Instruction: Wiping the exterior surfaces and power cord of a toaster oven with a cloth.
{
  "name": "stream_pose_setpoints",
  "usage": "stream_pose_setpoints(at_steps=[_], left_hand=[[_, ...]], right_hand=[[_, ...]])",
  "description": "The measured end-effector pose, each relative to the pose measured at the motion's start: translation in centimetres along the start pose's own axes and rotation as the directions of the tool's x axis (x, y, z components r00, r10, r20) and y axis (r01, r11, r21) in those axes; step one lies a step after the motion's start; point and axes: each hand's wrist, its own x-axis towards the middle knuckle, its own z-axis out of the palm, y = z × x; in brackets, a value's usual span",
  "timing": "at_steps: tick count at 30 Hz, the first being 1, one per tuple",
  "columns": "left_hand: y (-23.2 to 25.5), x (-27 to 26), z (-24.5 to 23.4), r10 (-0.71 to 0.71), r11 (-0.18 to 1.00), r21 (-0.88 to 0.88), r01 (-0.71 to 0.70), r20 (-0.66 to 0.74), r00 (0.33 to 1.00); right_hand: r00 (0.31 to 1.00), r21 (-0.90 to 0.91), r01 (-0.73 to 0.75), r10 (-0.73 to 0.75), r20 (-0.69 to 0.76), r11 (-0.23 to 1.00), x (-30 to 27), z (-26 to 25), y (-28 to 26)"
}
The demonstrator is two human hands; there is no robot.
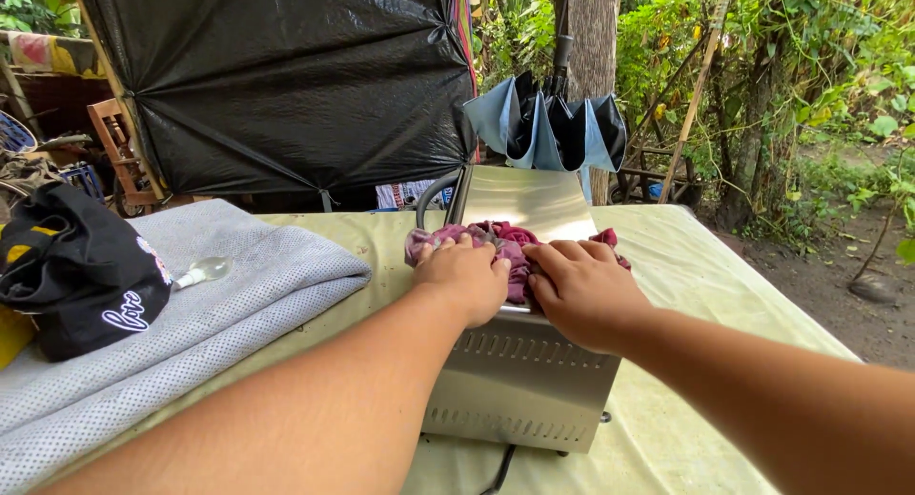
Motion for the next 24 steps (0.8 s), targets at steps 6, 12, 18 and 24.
stream_pose_setpoints(at_steps=[6,12,18,24], left_hand=[[1.0,-1.7,0.0,-0.01,0.998,-0.062,0.002,-0.132,0.991],[2.4,-2.7,-0.3,-0.022,0.997,-0.079,0.007,-0.193,0.981],[4.3,-3.5,-1.5,-0.086,0.986,-0.156,0.055,-0.203,0.975],[5.8,-0.6,-3.8,-0.242,0.932,-0.303,0.196,-0.122,0.962]], right_hand=[[0.989,-0.028,-0.146,0.144,-0.042,0.989,-1.4,-1.2,-1.2],[0.959,-0.109,-0.249,0.26,0.111,0.962,-1.8,-3.6,-1.9],[0.968,-0.092,-0.221,0.23,0.103,0.971,-2.5,-4.0,-1.4],[0.816,0.203,-0.526,0.422,0.396,0.826,0.7,-7.1,0.9]])
